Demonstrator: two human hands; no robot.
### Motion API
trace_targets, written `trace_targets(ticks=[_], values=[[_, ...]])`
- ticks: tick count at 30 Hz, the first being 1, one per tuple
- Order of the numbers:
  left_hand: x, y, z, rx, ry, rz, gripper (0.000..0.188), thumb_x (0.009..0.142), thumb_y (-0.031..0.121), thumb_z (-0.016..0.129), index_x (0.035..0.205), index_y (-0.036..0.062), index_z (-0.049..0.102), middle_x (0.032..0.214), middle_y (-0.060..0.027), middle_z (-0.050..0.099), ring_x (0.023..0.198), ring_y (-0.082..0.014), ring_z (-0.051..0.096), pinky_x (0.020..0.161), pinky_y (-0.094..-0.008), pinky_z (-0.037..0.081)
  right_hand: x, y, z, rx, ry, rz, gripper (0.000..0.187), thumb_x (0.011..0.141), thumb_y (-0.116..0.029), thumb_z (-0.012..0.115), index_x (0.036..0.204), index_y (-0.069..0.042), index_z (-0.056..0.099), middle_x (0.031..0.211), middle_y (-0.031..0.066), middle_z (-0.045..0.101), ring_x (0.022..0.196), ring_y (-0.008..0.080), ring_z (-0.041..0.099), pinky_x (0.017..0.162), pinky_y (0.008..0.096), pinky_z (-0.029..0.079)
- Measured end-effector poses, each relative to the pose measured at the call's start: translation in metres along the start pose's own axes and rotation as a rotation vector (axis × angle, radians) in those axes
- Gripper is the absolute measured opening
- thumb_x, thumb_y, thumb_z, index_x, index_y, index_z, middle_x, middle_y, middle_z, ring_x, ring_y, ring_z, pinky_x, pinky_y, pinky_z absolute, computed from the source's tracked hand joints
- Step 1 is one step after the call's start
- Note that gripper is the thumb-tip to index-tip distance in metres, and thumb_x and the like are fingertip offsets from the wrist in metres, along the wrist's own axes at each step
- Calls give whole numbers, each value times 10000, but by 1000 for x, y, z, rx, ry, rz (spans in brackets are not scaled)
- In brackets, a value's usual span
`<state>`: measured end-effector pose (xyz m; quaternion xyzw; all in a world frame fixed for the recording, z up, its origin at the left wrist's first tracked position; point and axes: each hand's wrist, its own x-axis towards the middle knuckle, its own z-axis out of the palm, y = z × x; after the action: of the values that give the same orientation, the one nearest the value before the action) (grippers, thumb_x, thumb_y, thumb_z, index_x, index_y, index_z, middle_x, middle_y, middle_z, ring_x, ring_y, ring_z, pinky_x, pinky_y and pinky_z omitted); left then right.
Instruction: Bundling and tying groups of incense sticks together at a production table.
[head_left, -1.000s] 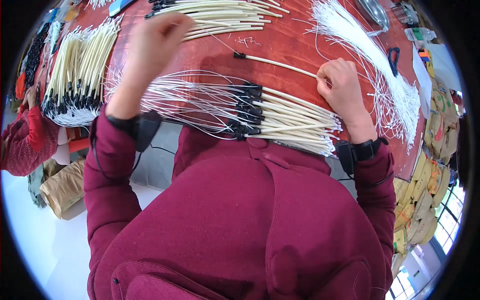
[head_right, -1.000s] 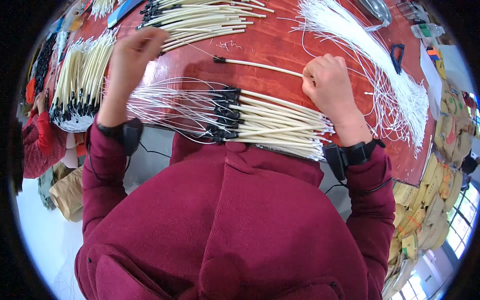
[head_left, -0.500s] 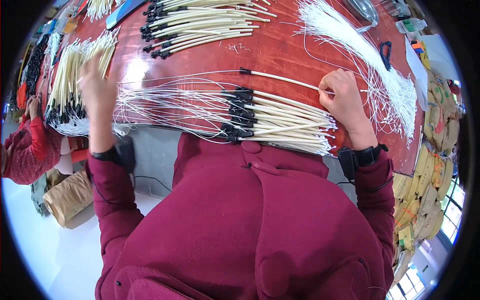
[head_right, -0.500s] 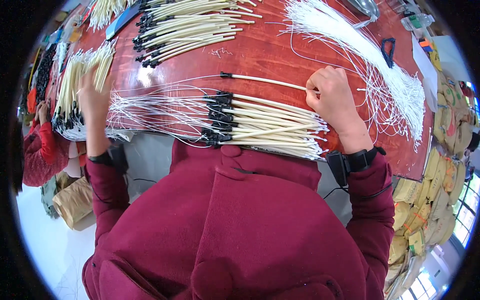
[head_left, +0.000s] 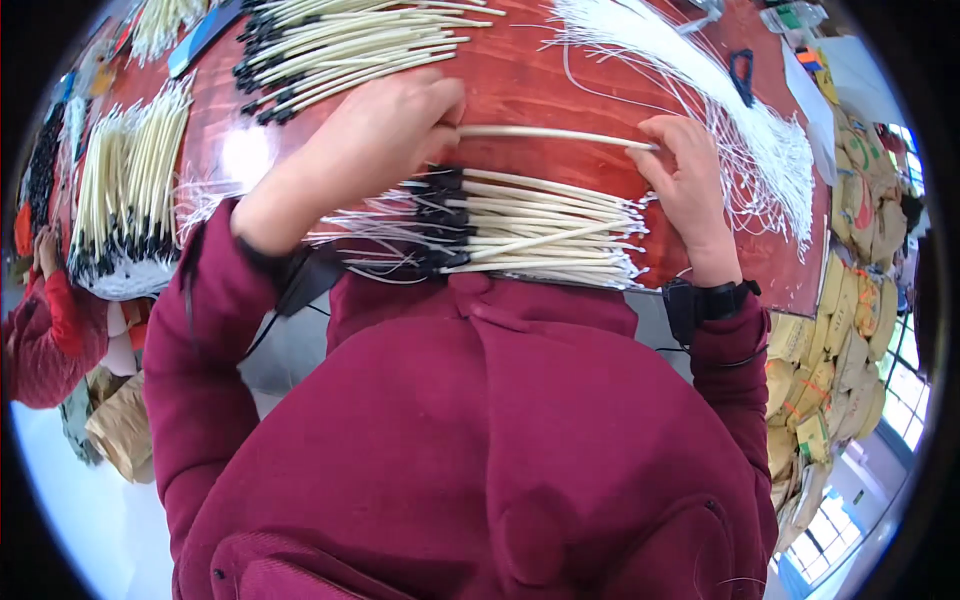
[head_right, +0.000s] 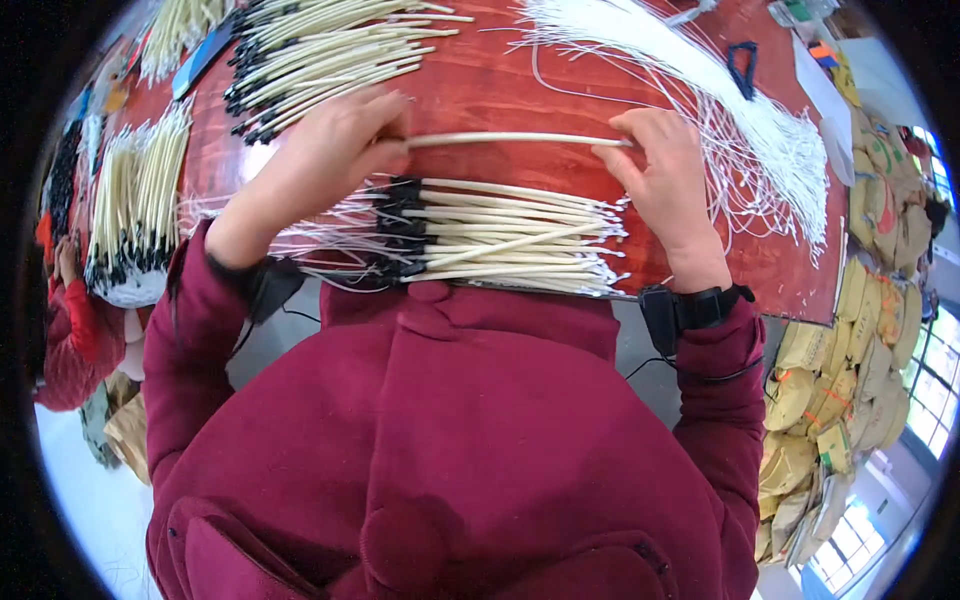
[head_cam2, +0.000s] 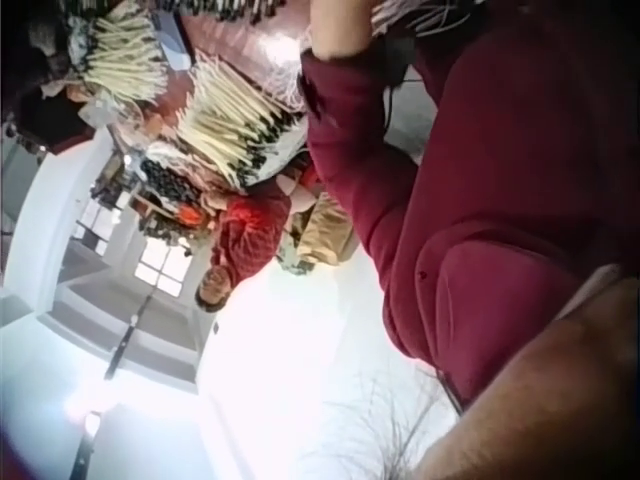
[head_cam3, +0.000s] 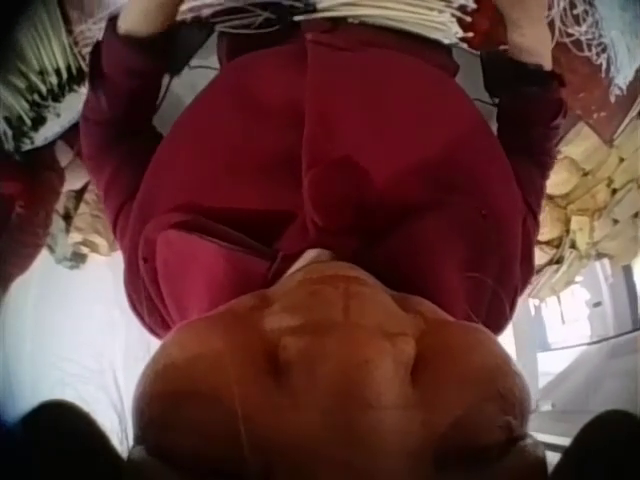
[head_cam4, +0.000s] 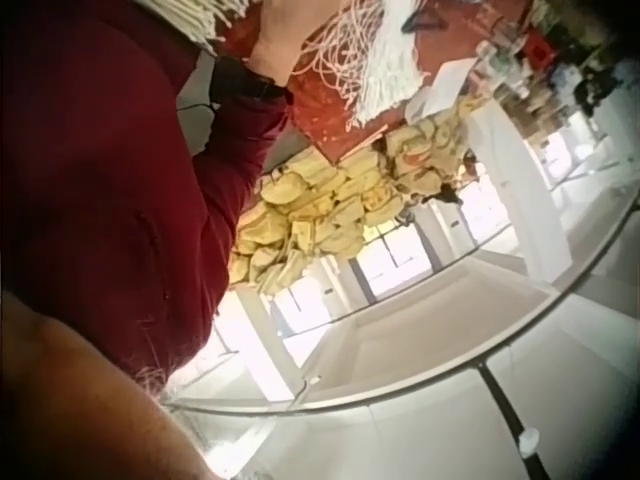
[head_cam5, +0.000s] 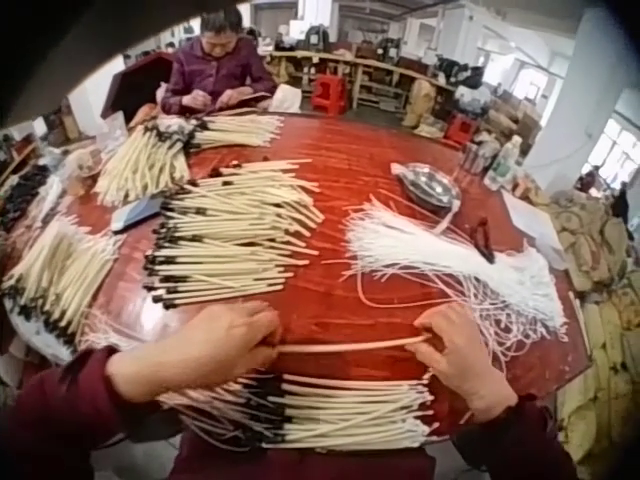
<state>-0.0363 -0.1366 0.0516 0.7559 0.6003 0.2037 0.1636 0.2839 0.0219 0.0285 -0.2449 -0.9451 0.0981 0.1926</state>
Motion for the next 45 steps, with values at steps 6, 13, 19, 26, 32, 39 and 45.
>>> trace_targets(ticks=[6, 13, 19, 26, 32, 39, 45], values=[[-43, 42, 1, -138, -59, -60, 199, 839, 158, 722, 900, 23, 589, 850, -143, 610, 849, -378, 634, 733, -467, 501, -2, 26, -3, 45, 77, 131, 355, 898, -179, 717, 1219, -38, 662, 1180, 106, 680, 1071, 291, 618, 979, 388, 434], [1, 18, -6, -44, 36, -39, 198, 845, 186, 726, 899, 27, 621, 914, -145, 617, 849, -367, 644, 744, -458, 522, 16, 18, 32, -20, 39, -22, 451, 924, -225, 686, 1314, -8, 620, 1339, 119, 625, 1155, 298, 569, 1019, 402, 418], [105, -2, 59, 173, 33, 271, 124, 904, 129, 626, 943, 13, 646, 1055, -165, 616, 928, -335, 687, 755, -435, 576, 9, 6, 36, -6, -94, 7, 446, 947, -249, 647, 1302, 20, 614, 1413, 116, 579, 1214, 304, 518, 1044, 404, 394], [133, 6, 76, 247, -157, 200, 154, 933, 109, 559, 993, 0, 648, 1104, -207, 645, 897, -362, 714, 757, -446, 584, -10, 11, 25, 33, -151, -8, 481, 989, -328, 574, 1324, 15, 605, 1435, 113, 566, 1247, 311, 505, 1079, 412, 366], [103, 9, 73, 102, -35, 89, 134, 927, 129, 601, 1006, 22, 620, 959, -175, 656, 808, -353, 699, 688, -457, 561, -14, 8, 25, 39, -158, -32, 525, 1022, -395, 514, 1350, 7, 595, 1451, 109, 557, 1289, 311, 485, 1104, 417, 346], [25, -24, 37, -290, 212, -180, 157, 908, 159, 664, 945, 9, 694, 812, -173, 696, 682, -304, 673, 619, -398, 523, -21, 12, 28, 36, -130, -46, 584, 1043, -461, 458, 1387, -4, 574, 1481, 111, 531, 1312, 311, 471, 1129, 418, 324], [-12, -36, 22, -261, 221, -491, 188, 862, 189, 706, 878, 2, 706, 752, -173, 687, 720, -339, 669, 670, -416, 521, -23, 15, 30, -6, -136, -89, 620, 1050, -493, 417, 1398, -1, 566, 1496, 126, 512, 1325, 311, 461, 1138, 421, 314]])
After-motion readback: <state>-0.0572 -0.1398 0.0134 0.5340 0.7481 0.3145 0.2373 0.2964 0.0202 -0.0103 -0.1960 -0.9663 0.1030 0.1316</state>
